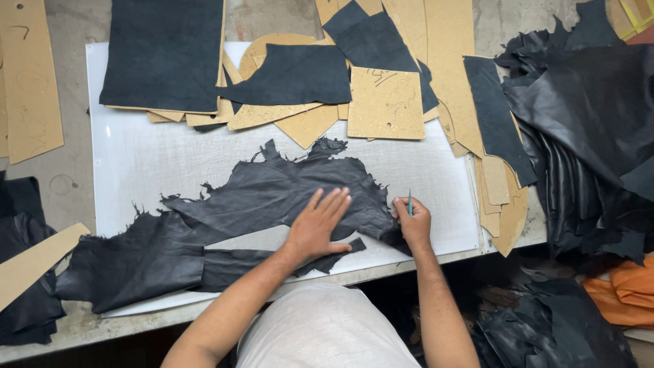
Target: The person places cardboard templates on black leather, traces outlines with a pen, and cuts the leather using a utility knife. The person repeatedly positions templates, marks, and cuts multiple leather pieces on a workbench.
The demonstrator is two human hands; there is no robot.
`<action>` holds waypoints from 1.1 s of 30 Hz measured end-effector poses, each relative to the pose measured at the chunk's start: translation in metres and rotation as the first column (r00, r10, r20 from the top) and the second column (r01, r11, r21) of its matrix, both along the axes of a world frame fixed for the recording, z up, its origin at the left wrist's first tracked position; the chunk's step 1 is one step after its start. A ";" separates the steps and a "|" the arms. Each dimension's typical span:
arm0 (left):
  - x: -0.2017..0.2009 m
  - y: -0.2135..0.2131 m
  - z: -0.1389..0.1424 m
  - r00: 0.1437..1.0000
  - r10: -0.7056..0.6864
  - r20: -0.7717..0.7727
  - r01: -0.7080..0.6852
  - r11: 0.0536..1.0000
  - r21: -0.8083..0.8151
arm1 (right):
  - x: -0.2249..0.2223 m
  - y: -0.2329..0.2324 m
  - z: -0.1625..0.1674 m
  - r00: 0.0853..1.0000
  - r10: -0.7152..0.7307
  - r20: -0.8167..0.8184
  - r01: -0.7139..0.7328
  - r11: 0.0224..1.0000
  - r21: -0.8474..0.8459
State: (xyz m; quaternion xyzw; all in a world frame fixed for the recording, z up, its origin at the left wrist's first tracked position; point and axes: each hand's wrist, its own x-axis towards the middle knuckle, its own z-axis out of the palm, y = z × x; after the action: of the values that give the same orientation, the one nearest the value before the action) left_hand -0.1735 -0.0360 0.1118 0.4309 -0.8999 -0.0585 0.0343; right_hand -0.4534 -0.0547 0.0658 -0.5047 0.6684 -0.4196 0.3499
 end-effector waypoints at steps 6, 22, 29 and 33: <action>-0.059 -0.006 -0.007 0.839 -0.016 -0.544 0.216 0.927 0.306 | -0.035 0.000 -0.017 0.904 -0.063 0.424 0.084 0.996 -0.030; -0.181 -0.207 0.008 0.180 0.839 -0.513 -0.412 0.538 0.735 | -0.112 -0.003 -0.041 0.876 0.095 0.473 0.022 0.971 -0.237; -0.201 -0.239 0.023 -0.350 0.779 -0.521 0.325 0.622 0.712 | -0.122 -0.009 -0.049 0.865 0.158 0.476 -0.039 0.967 -0.252; -0.133 -0.231 0.040 -0.426 0.603 -0.675 0.134 0.780 0.611 | -0.123 -0.014 -0.034 0.858 0.140 0.494 -0.067 0.984 -0.163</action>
State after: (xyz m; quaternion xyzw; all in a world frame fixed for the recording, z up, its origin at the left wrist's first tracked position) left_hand -0.3062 -0.2666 0.1519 0.3866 -0.2912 -0.5736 0.6609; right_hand -0.5767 -0.0685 0.0313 -0.4364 0.4947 -0.5631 0.4977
